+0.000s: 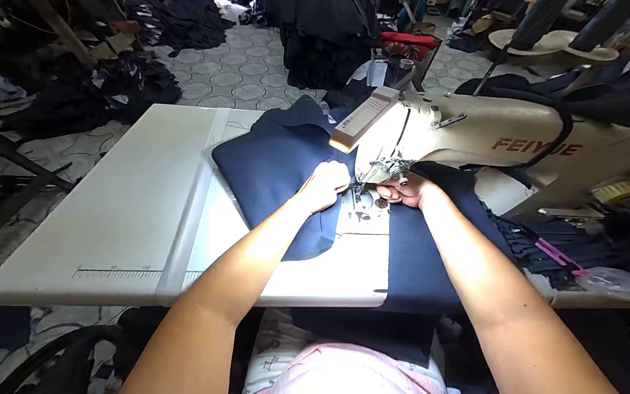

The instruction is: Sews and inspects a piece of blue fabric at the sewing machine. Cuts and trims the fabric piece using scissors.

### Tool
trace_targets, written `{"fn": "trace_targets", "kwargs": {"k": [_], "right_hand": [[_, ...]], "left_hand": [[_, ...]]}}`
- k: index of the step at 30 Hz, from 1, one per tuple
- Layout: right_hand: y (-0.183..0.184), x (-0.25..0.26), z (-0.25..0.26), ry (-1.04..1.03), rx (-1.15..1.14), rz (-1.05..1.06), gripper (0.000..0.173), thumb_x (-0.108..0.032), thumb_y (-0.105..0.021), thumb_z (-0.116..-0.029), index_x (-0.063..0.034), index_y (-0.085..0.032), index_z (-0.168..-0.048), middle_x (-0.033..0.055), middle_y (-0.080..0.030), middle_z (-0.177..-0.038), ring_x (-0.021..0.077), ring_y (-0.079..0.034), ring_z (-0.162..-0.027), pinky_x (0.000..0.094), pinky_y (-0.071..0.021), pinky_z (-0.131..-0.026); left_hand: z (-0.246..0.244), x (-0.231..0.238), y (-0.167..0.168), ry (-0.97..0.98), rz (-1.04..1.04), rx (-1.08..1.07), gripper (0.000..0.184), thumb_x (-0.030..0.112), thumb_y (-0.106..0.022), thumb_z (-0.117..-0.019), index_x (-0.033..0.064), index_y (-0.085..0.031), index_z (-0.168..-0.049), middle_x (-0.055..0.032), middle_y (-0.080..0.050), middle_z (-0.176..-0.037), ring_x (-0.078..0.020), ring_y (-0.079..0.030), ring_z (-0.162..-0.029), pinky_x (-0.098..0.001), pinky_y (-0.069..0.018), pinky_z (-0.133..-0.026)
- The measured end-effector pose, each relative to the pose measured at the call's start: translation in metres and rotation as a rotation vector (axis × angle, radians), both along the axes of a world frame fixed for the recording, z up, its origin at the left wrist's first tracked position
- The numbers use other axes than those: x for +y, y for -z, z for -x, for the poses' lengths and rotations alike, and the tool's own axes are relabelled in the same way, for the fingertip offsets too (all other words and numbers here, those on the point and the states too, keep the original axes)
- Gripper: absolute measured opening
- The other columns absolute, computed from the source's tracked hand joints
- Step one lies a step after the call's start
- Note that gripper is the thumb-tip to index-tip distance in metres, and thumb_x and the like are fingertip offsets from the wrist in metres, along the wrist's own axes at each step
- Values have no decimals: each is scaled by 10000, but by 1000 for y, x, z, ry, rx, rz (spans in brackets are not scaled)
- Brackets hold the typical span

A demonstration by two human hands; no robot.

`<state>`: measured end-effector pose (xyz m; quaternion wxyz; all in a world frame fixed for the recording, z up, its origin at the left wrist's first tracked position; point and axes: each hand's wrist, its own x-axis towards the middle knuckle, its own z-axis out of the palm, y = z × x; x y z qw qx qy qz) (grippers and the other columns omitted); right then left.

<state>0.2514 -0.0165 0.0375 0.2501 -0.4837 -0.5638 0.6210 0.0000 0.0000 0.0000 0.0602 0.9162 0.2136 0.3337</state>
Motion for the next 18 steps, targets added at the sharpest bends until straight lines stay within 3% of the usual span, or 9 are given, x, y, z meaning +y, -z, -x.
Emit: {"fn": "trace_targets", "kwargs": {"k": [2, 3, 4, 6, 8, 10, 14, 17, 18], "right_hand": [[0, -14, 3, 208, -65, -105, 315, -98, -378, -1070, -155, -457, -771, -86, -393, -521, 7, -361, -421, 162, -319, -426], [1, -25, 7, 303, -240, -248, 194, -95, -455, -1069, -95, -515, -885, -43, -437, -576, 37, -417, -467, 188, -375, -462], [3, -40, 11, 366, -459, -440, 118, -98, -549, -1036, -11, -624, -1011, 43, -554, -689, 115, -529, -585, 279, -466, -567], [11, -83, 18, 353, -817, -724, 348, -218, -649, -993, 5, -645, -1261, 230, -693, -1092, 388, -678, -1018, 590, -544, -871], [9, -121, 27, 228, -1049, -548, 664, -462, -581, -1017, -187, -383, -1587, 284, -393, -1559, 536, -349, -1434, 779, -298, -1053], [6, -131, 30, 99, -1129, -355, 705, -558, -446, -1048, -320, -187, -1659, 255, -89, -1700, 565, -36, -1533, 859, -62, -1082], [25, -80, 2, -21, -1084, -632, 625, -553, -401, -1065, -230, -387, -1599, 322, -294, -1615, 612, -189, -1482, 857, -143, -1071], [26, -37, -15, -168, -1066, -716, 590, -537, -318, -1079, -261, -406, -1592, 239, -327, -1637, 516, -237, -1516, 797, -152, -1135], [19, -35, -11, -180, -1084, -698, 558, -495, -338, -1092, -245, -424, -1583, 236, -356, -1623, 501, -278, -1505, 789, -165, -1138]], "left_hand": [[4, -8, 1, -42, -20, -110, 91, -11, -510, -790, -37, -596, -774, -252, -662, -1004, -416, -634, -1073, -539, -478, -944], [9, -18, 0, -148, 57, -77, 168, 30, -556, -853, -71, -640, -957, -282, -643, -1209, -431, -581, -1244, -532, -447, -1076], [15, -29, -4, -297, 213, 29, 368, 179, -600, -965, -57, -607, -1248, -271, -495, -1491, -427, -403, -1454, -523, -338, -1199], [27, -51, -13, -606, 444, 332, 782, 609, -479, -1017, 117, -328, -1606, -202, -174, -1700, -443, -147, -1564, -597, -322, -1186], [37, -81, -19, -755, 544, 483, 900, 739, -392, -980, 157, -231, -1648, -199, -115, -1713, -489, -105, -1557, -663, -374, -1105], [41, -120, -24, -811, 592, 530, 929, 742, -404, -974, 146, -194, -1655, -195, -76, -1719, -511, -99, -1548, -668, -391, -1083], [28, -194, -28, -830, 679, 597, 1044, 772, -429, -944, 62, -135, -1650, -279, -19, -1697, -541, -80, -1540, -626, -385, -1123], [5, -243, -48, -765, 805, 776, 1096, 762, -429, -948, 15, -31, -1645, -398, 55, -1642, -654, -69, -1486, -663, -327, -1145], [0, -255, -60, -737, 844, 867, 1081, 761, -418, -951, 47, -9, -1651, -412, 29, -1635, -675, -162, -1454, -653, -400, -1091]]}}
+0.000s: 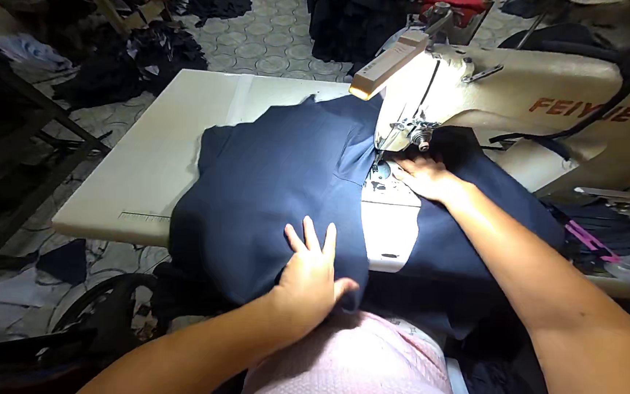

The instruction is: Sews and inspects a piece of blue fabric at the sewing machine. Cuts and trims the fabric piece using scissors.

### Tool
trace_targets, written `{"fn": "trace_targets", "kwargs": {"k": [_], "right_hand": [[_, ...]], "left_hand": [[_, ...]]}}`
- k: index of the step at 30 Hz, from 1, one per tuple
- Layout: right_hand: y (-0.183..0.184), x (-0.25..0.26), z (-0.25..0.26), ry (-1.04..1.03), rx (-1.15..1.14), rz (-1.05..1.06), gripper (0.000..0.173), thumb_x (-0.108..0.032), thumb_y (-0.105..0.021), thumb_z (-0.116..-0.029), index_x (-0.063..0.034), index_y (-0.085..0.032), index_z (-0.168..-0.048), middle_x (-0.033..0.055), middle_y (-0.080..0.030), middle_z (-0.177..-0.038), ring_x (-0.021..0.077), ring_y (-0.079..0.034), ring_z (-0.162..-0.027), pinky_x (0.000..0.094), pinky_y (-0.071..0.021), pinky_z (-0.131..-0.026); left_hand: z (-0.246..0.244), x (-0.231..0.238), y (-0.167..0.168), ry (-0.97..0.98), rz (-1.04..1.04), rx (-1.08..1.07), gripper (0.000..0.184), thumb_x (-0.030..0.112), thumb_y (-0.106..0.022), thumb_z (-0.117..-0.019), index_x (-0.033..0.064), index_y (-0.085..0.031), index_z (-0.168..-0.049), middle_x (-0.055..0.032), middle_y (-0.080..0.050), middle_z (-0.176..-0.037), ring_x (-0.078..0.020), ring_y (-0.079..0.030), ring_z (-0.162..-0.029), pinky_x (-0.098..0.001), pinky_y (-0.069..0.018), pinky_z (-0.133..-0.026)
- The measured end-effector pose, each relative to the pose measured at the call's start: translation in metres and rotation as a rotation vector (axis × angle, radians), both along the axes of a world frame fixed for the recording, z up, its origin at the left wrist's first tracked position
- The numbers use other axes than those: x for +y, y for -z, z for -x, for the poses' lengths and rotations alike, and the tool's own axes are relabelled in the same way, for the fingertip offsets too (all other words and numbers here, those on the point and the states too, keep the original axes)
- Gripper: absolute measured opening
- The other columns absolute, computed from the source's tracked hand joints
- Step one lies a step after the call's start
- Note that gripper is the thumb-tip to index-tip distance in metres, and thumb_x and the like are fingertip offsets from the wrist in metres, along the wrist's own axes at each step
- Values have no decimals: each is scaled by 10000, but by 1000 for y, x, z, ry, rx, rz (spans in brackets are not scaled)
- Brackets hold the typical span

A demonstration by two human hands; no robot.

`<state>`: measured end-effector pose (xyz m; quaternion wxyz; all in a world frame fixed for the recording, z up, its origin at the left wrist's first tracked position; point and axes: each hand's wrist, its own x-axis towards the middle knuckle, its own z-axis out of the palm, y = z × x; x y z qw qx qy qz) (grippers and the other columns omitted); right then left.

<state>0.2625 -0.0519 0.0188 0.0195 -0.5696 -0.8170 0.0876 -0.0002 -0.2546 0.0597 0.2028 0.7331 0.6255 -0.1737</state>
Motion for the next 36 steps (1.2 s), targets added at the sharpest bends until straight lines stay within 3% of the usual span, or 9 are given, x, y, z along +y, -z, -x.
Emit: {"fn": "trace_targets", "kwargs": {"k": [3, 7, 9, 13, 19, 23, 27, 31, 36], "right_hand": [[-14, -32, 36, 133, 120, -208, 297, -187, -528, -1041, 25, -718, -1124, 296, -645, -1218, 476, -591, -1215, 677, -417, -1020], [-5, -73, 76, 129, 433, -192, 396, -296, -585, -1021, 64, -705, -906, 262, -661, -1029, 456, -609, -1102, 640, -467, -931], [3, -73, 89, 128, 481, -139, 398, -346, -691, -960, 36, -700, -847, 236, -665, -995, 441, -600, -1093, 632, -453, -902], [6, -68, 95, 127, 462, -129, 270, -200, -721, -919, 44, -679, -811, 244, -654, -1020, 439, -576, -1136, 616, -423, -946], [1, -76, 78, -29, 379, -64, 307, -177, -705, -891, 4, -579, -677, 225, -631, -974, 426, -591, -1060, 619, -448, -870], [-30, -101, 98, -44, 149, -109, 333, -194, -763, -892, 87, -671, -1044, 319, -603, -1221, 500, -577, -1183, 693, -458, -887], [-28, -83, 143, -291, 280, -611, 306, -166, -608, -951, 35, -676, -1171, 279, -600, -1302, 468, -527, -1296, 662, -393, -1052], [-24, -32, 206, -783, 393, -435, 210, -143, -564, -993, -24, -731, -1041, 193, -704, -1110, 379, -659, -1125, 558, -503, -979], [30, 26, 250, -832, 300, -167, 538, -403, -296, -1095, -178, -497, -1540, 93, -432, -1617, 376, -335, -1521, 702, -212, -1189]], "left_hand": [[14, -11, -28, 180, -23, -81, 826, 640, -372, -1041, 76, -246, -1631, -408, -509, -1363, -545, -646, -1046, -600, -550, -826], [39, 35, -31, 329, -461, -491, 329, 264, -496, -1074, 66, -757, -1049, -102, -705, -792, -280, -706, -785, -513, -559, -709], [42, 83, -15, 426, -636, -572, 275, 185, -544, -1030, 43, -771, -967, -127, -727, -900, -292, -720, -879, -519, -563, -757], [64, 154, 21, 396, -359, -357, 520, 370, -432, -1099, 100, -473, -1540, -196, -368, -1629, -403, -363, -1497, -699, -283, -1140], [36, 71, 12, 21, -345, -70, 791, 536, -536, -1024, -93, -425, -1491, -367, -485, -1438, -513, -570, -1224, -624, -499, -933], [55, 36, 32, 84, -615, -276, 552, 465, -537, -1028, -16, -676, -1260, -266, -651, -1158, -459, -618, -1122, -581, -525, -884], [80, 24, 57, 77, -723, -414, 412, 427, -530, -1035, 245, -667, -1378, -271, -569, -1411, -508, -483, -1350, -689, -380, -1081], [80, 12, 59, 48, -750, -457, 423, 393, -489, -1056, 154, -679, -1347, -172, -653, -1323, -389, -583, -1264, -567, -480, -1029], [112, 48, 37, -283, -577, -350, 500, 311, -478, -1090, -27, -523, -1456, -221, -577, -1392, -375, -521, -1332, -514, -415, -1117]]}}
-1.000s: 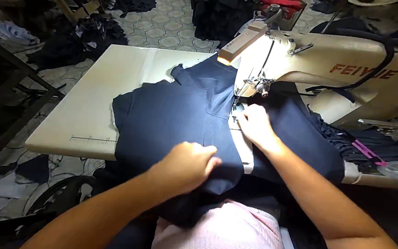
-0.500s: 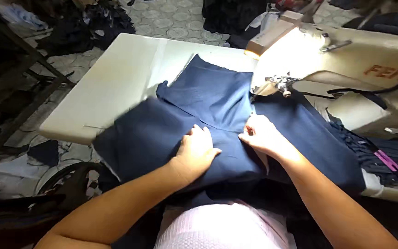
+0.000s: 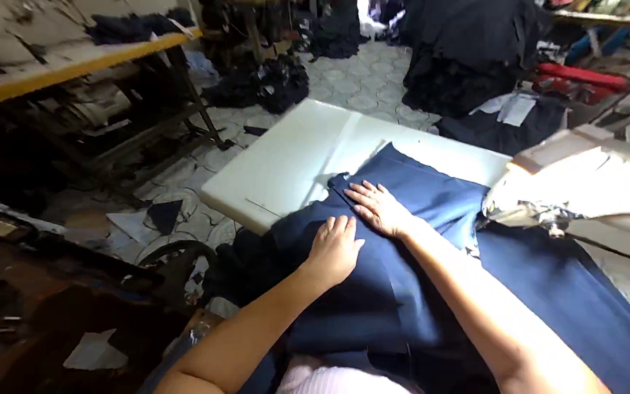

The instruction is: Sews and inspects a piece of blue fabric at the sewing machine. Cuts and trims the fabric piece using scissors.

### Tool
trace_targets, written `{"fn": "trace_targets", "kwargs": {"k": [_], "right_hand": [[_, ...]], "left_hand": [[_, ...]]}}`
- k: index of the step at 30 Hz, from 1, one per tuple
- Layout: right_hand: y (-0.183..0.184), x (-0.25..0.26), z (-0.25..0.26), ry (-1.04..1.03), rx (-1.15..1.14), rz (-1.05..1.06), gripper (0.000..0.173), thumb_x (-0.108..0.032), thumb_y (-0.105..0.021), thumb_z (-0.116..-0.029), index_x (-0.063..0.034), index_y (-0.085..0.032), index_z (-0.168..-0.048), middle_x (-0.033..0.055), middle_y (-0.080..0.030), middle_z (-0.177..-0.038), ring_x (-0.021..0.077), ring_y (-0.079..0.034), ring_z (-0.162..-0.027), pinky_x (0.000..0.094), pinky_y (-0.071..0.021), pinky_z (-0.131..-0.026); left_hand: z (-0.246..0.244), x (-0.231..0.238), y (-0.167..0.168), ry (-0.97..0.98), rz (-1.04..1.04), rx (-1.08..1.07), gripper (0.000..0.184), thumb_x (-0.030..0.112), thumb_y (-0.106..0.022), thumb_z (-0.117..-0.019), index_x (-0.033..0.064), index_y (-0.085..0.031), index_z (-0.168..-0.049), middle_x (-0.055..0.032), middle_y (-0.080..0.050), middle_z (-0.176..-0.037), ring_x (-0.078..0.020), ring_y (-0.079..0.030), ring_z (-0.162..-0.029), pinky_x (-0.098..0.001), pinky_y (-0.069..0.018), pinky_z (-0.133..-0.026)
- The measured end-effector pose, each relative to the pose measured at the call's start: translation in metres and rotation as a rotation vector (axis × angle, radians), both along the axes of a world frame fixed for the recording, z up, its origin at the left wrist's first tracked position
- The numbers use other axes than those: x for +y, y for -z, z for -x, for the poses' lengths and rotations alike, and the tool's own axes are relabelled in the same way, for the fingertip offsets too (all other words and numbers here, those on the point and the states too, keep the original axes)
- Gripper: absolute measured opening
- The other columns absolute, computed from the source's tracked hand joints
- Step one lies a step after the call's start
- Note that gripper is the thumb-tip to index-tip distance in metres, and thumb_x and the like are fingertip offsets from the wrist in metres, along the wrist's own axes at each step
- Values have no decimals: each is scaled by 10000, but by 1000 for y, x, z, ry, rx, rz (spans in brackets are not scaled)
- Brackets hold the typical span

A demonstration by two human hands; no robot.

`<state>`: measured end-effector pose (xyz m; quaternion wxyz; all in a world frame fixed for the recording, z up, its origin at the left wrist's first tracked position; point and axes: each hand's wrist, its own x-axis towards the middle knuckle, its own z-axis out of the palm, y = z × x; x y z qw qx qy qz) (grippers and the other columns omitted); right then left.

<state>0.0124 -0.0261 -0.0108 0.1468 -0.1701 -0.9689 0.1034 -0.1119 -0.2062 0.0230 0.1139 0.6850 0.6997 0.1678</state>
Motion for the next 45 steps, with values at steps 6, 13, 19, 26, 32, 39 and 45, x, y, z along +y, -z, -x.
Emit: {"fn": "trace_targets", "kwargs": {"k": [6, 13, 19, 26, 32, 39, 45], "right_hand": [[-3, -32, 7, 210, -69, 85, 604, -434, -204, -1104, -139, -391, -1596, 103, -367, -1654, 372, -280, -1547, 663, -155, -1228], [-36, -37, 14, 190, -195, 162, 473, -242, -358, -1088, -189, -509, -1533, 101, -486, -1573, 398, -434, -1434, 656, -333, -1113], [-61, 9, 23, 57, -311, 330, 476, 44, -433, -999, -132, -678, -1367, 180, -582, -1445, 387, -479, -1394, 598, -341, -1147], [-36, 25, 15, 50, -124, 413, 404, -64, -486, -1020, -163, -690, -1354, 172, -529, -1483, 378, -466, -1381, 643, -339, -1100], [-8, 13, 1, 68, 48, 123, 454, -132, -386, -1043, -234, -690, -1365, 123, -570, -1493, 421, -423, -1446, 688, -251, -1147], [-28, 0, 9, 186, -99, 234, 418, -95, -483, -1054, -275, -676, -1378, 78, -542, -1517, 391, -362, -1492, 821, -181, -1093], [-7, -50, 1, 125, -160, 59, 593, -542, -295, -1074, -269, -432, -1581, 56, -327, -1678, 442, -179, -1561, 853, -59, -1093]], "left_hand": [[30, 46, -10, -159, 77, 30, 460, 255, -512, -1063, 38, -544, -1469, -240, -546, -1433, -411, -533, -1320, -564, -430, -1089], [36, 42, -5, -164, -14, -108, 361, 254, -583, -1029, 46, -692, -1303, -218, -663, -1245, -349, -651, -1153, -512, -499, -1014], [28, 57, -5, -212, -55, -152, 317, 167, -590, -1002, -17, -684, -1243, -207, -679, -1208, -321, -659, -1143, -471, -506, -1014], [28, 77, -11, -276, -21, -121, 277, 113, -552, -1002, -41, -694, -1185, -218, -650, -1267, -321, -625, -1223, -461, -490, -1047], [21, 78, -5, -280, -117, -143, 252, 70, -505, -993, -46, -718, -1064, -201, -698, -1155, -304, -662, -1152, -449, -506, -1004], [-44, 31, 7, 6, -234, -214, 229, 76, -545, -958, -54, -733, -939, -213, -724, -983, -332, -715, -990, -483, -556, -882], [-42, -81, 75, 433, -662, -250, 207, 148, -557, -998, 57, -722, -910, -73, -654, -725, -208, -663, -682, -360, -556, -631]]}}
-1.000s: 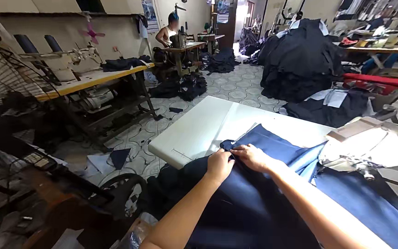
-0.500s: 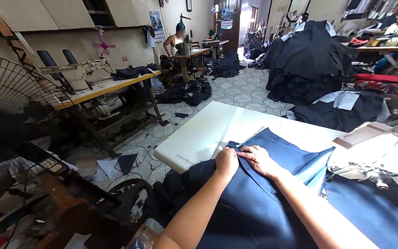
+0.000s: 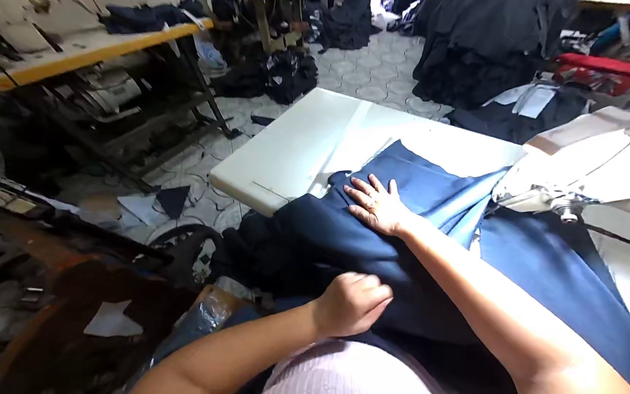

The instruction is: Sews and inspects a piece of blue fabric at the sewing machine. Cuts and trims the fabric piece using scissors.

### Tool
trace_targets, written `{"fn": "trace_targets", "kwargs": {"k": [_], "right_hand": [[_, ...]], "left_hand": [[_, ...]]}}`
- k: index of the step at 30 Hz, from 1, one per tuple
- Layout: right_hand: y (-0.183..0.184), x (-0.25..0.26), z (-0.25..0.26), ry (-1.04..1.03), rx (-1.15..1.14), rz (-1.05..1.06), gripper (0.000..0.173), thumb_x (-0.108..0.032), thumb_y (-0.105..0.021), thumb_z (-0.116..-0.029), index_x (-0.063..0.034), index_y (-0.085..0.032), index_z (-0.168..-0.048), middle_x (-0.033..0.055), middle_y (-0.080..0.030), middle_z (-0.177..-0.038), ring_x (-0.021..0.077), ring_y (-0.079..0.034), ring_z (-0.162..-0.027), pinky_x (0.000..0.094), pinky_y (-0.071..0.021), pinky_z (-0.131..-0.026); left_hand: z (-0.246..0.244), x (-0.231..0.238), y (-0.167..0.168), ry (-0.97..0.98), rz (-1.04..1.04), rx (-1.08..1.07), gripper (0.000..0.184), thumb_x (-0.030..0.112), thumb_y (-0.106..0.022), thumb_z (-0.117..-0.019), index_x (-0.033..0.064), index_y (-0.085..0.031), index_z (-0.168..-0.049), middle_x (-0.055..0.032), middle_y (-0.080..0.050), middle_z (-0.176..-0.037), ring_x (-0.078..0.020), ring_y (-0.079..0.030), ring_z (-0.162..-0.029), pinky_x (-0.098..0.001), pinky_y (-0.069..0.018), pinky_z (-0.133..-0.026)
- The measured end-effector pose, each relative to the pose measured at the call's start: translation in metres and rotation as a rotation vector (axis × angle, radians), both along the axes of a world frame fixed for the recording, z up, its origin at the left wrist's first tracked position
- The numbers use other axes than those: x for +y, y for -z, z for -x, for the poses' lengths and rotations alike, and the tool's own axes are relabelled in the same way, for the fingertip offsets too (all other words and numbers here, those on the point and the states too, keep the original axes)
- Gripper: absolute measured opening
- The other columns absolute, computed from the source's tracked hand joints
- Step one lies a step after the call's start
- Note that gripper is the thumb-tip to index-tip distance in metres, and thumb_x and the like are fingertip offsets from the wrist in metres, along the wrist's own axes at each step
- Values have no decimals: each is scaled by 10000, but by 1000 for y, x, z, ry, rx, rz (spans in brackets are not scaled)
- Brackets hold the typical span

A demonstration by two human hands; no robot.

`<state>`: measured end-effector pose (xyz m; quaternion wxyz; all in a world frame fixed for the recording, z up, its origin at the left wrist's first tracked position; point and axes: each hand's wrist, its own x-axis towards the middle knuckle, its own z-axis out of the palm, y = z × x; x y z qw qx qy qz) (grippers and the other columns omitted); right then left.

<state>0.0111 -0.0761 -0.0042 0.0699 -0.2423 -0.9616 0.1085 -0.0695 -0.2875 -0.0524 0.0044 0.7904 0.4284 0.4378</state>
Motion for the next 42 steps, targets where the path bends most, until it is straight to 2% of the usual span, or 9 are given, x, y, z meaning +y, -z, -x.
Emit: {"fn": "trace_targets", "kwargs": {"k": [3, 7, 11, 16, 21, 27, 34, 37, 42], "right_hand": [[1, -27, -23, -301, 34, -17, 641, -619, -275, -1048, -288, -461, -1564, 24, -346, -1671, 401, -203, -1566, 831, -78, -1121], [-6, -46, -42, -348, -12, 24, 667, -647, -321, -1018, -282, -483, -1552, 7, -346, -1671, 398, -195, -1568, 826, -77, -1118], [-16, -66, -25, -208, 19, 14, 561, -515, -426, -1045, -155, -599, -1439, 100, -474, -1584, 430, -345, -1503, 823, -167, -1105], [-8, -72, -15, -203, 11, -35, 713, -579, -444, -1005, -52, -506, -1481, 193, -372, -1628, 459, -282, -1524, 814, -159, -1117], [-5, -65, -19, -215, 46, -26, 728, -595, -353, -1019, -51, -491, -1483, 235, -369, -1614, 497, -279, -1511, 797, -156, -1133], [-9, -70, -23, -292, 142, -79, 549, -345, -390, -1058, 42, -532, -1421, 308, -521, -1430, 525, -475, -1344, 669, -349, -1110], [-39, -96, -2, -185, 217, -154, 341, -10, -429, -1011, -12, -607, -1301, 343, -615, -1216, 561, -646, -1020, 684, -518, -743], [-35, -101, 9, -72, 231, -63, 332, 107, -481, -918, -6, -733, -1101, 305, -644, -1227, 515, -652, -1072, 679, -523, -832], [-17, -112, 12, 226, 472, 73, 288, -95, -689, -936, 8, -731, -1201, 229, -702, -1077, 362, -688, -999, 533, -552, -880]], "left_hand": [[58, -80, 70, -179, 122, 25, 243, 178, -535, -1004, 54, -723, -912, -83, -705, -777, -184, -700, -707, -328, -593, -650], [119, -194, 140, -617, 481, 179, 312, 228, -542, -976, -10, -725, -1064, -208, -722, -1043, -389, -728, -955, -547, -596, -810], [109, -224, 141, -740, 552, 219, 476, 326, -492, -1013, 5, -631, -1336, -253, -623, -1364, -460, -606, -1257, -659, -442, -1035], [95, -209, 110, -724, 848, 95, 562, 377, -437, -1076, 44, -474, -1528, -221, -393, -1610, -394, -338, -1516, -666, -201, -1208], [154, -213, 75, -962, 948, -109, 282, 31, -498, -1031, -57, -643, -1256, -273, -634, -1267, -429, -624, -1201, -582, -491, -1037], [226, -258, 94, -1097, 1770, 123, 437, 113, -795, -837, -46, -652, -1218, -299, -650, -1224, -486, -624, -1165, -691, -495, -932], [248, -291, 119, -992, 1607, 263, 373, 171, -813, -809, 64, -717, -1153, -177, -691, -1199, -390, -655, -1141, -644, -527, -919], [266, -286, 80, -1072, 1525, 269, 215, 213, -808, -825, 65, -752, -971, -190, -724, -1004, -420, -686, -1001, -668, -531, -835], [225, -219, 4, -1017, 1336, -56, 545, 494, -711, -943, -48, -706, -998, -278, -674, -889, -460, -657, -876, -696, -487, -809]]}}
